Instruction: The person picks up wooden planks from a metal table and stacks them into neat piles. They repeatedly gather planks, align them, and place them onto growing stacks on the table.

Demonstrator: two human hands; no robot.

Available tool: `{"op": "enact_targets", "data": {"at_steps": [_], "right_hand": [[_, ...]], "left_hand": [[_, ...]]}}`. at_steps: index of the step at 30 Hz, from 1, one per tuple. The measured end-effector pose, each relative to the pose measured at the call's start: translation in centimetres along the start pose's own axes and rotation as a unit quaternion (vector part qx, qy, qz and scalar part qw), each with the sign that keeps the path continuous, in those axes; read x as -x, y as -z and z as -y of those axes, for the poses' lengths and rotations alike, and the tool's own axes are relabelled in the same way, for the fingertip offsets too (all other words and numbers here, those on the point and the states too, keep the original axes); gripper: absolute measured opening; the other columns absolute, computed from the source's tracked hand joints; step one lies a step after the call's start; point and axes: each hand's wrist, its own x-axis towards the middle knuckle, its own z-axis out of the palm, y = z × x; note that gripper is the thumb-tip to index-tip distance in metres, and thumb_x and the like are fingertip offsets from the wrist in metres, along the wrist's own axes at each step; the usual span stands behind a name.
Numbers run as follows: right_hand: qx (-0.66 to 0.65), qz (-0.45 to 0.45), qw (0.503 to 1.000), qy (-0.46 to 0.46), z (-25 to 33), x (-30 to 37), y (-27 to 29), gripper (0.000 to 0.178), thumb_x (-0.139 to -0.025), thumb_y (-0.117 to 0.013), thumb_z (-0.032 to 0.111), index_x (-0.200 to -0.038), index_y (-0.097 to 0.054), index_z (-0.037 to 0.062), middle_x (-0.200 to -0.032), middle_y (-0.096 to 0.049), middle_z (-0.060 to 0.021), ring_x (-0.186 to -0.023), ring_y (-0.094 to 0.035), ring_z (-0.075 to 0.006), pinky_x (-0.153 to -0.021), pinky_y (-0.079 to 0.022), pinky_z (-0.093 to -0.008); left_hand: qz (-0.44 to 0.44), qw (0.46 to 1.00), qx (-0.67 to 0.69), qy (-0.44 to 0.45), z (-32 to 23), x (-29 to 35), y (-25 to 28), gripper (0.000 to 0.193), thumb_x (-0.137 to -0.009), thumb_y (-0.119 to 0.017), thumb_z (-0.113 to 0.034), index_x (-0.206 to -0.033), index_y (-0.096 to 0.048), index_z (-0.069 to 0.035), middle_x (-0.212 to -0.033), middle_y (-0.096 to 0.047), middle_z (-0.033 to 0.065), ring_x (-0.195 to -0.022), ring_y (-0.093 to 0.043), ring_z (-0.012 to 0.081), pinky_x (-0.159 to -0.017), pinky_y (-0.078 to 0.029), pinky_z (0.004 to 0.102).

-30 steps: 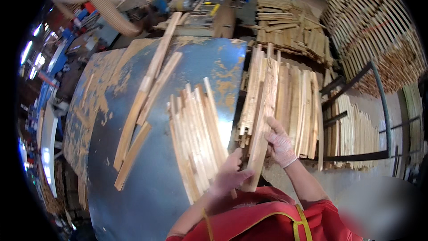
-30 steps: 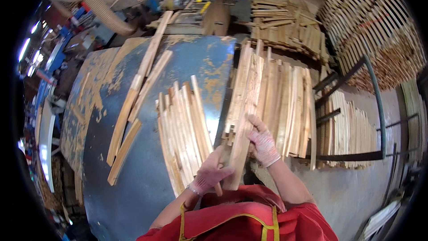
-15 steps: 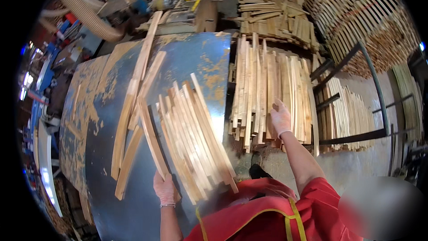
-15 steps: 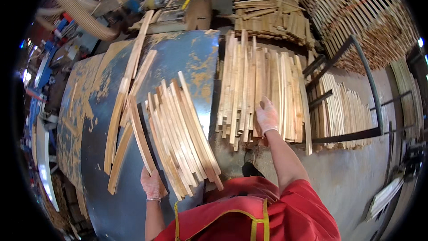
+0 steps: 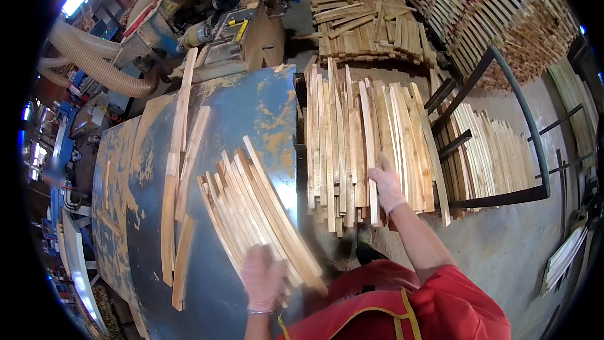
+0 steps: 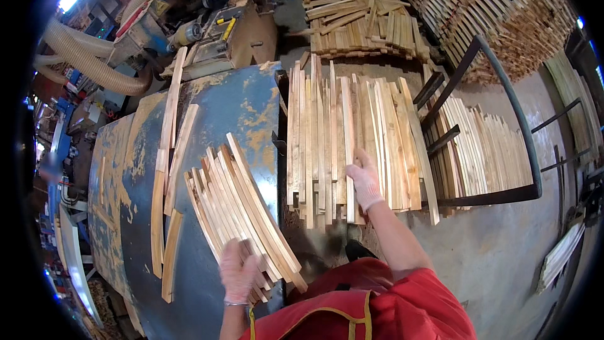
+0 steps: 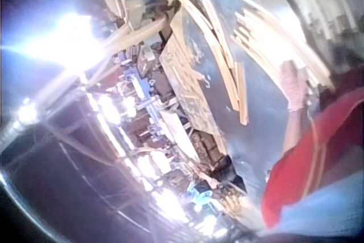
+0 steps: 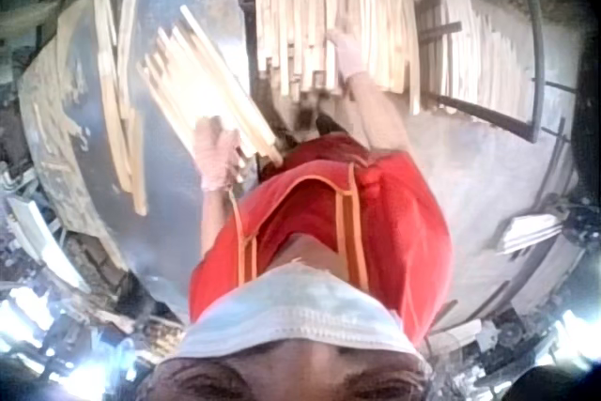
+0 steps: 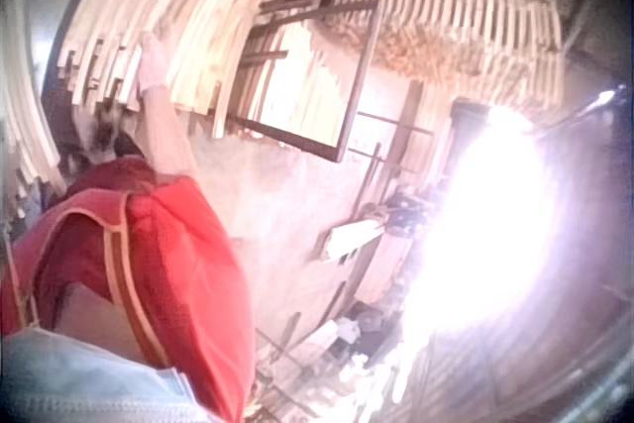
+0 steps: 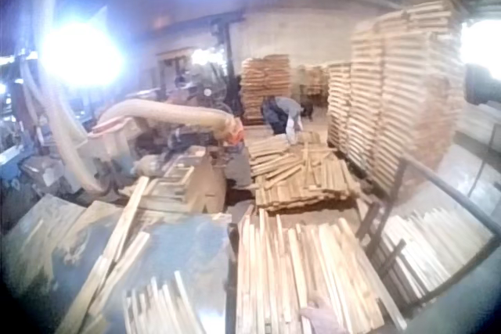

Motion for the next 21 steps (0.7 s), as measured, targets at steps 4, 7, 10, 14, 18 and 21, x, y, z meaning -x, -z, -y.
{"op": "enact_targets", "data": {"at_steps": [4, 7, 10, 14, 18, 21], "right_hand": [[-0.391, 0.251, 0.876, -0.127, -1.9, 6.6, 0.1, 0.07, -0.095, -0.063, 0.008, -0.162, -0.045, 0.0016, -0.138, -0.069, -0.016, -0.123, -0.067, -0.0256, -0.108, -0.056, -0.0345], [-0.088, 0.252, 0.961, -0.075, 0.3, 6.6, 0.9, 0.061, -0.101, -0.067, 0.018, -0.157, -0.051, 0.0001, -0.141, -0.069, -0.0189, -0.128, -0.065, -0.0269, -0.111, -0.055, -0.038], [0.336, 0.109, 0.929, 0.112, 3.8, 1.1, 3.7, 0.065, -0.098, -0.076, 0.034, -0.151, -0.059, 0.0002, -0.138, -0.068, -0.0242, -0.128, -0.066, -0.0347, -0.116, -0.05, -0.0446], [0.619, -0.064, 0.782, 0.006, 2.3, -4.1, 5.8, 0.086, -0.091, -0.074, 0.036, -0.166, -0.041, 0.0091, -0.141, -0.065, -0.0217, -0.124, -0.067, -0.0381, -0.106, -0.054, -0.0434], [0.53, -0.038, 0.847, -0.006, 0.3, -4.9, 4.7, 0.073, -0.091, -0.068, 0.024, -0.16, -0.049, 0.0105, -0.141, -0.065, -0.0222, -0.125, -0.067, -0.042, -0.104, -0.055, -0.0466], [0.395, -0.014, 0.919, 0.003, -1.6, -7.0, 7.1, 0.059, -0.092, -0.066, 0.021, -0.15, -0.061, 0.0105, -0.141, -0.066, -0.0241, -0.124, -0.067, -0.045, -0.102, -0.056, -0.0495]], "left_hand": [[0.203, 0.938, 0.273, 0.062, -8.2, -2.9, -6.7, 0.062, -0.087, -0.081, -0.024, -0.14, -0.058, -0.001, -0.14, -0.061, 0.0166, -0.126, -0.059, 0.0251, -0.109, -0.048, 0.0398], [0.215, 0.903, 0.368, 0.049, -8.4, -6.0, -12.9, 0.059, -0.091, -0.081, -0.023, -0.144, -0.064, -0.003, -0.13, -0.069, 0.0095, -0.117, -0.063, 0.0169, -0.104, -0.052, 0.035], [0.145, 0.953, 0.265, 0.035, -8.7, -6.9, -13.4, 0.053, -0.093, -0.078, -0.02, -0.142, -0.068, -0.004, -0.122, -0.075, 0.0109, -0.111, -0.069, 0.0191, -0.099, -0.054, 0.0355], [0.091, 0.971, 0.218, 0.045, -7.7, -6.4, -10.7, 0.049, -0.093, -0.071, -0.018, -0.14, -0.068, -0.006, -0.119, -0.076, 0.0207, -0.113, -0.072, 0.0348, -0.102, -0.054, 0.0427], [-0.01, 0.99, 0.142, 0.019, -4.9, -4.6, -7.2, 0.05, -0.095, -0.069, -0.023, -0.142, -0.066, -0.006, -0.123, -0.073, 0.0247, -0.117, -0.069, 0.0439, -0.104, -0.053, 0.0492], [-0.094, 0.989, 0.104, 0.057, -1.9, -2.8, -3.1, 0.051, -0.095, -0.07, -0.024, -0.142, -0.065, -0.006, -0.122, -0.073, 0.0241, -0.116, -0.069, 0.0448, -0.104, -0.054, 0.0504]]}}
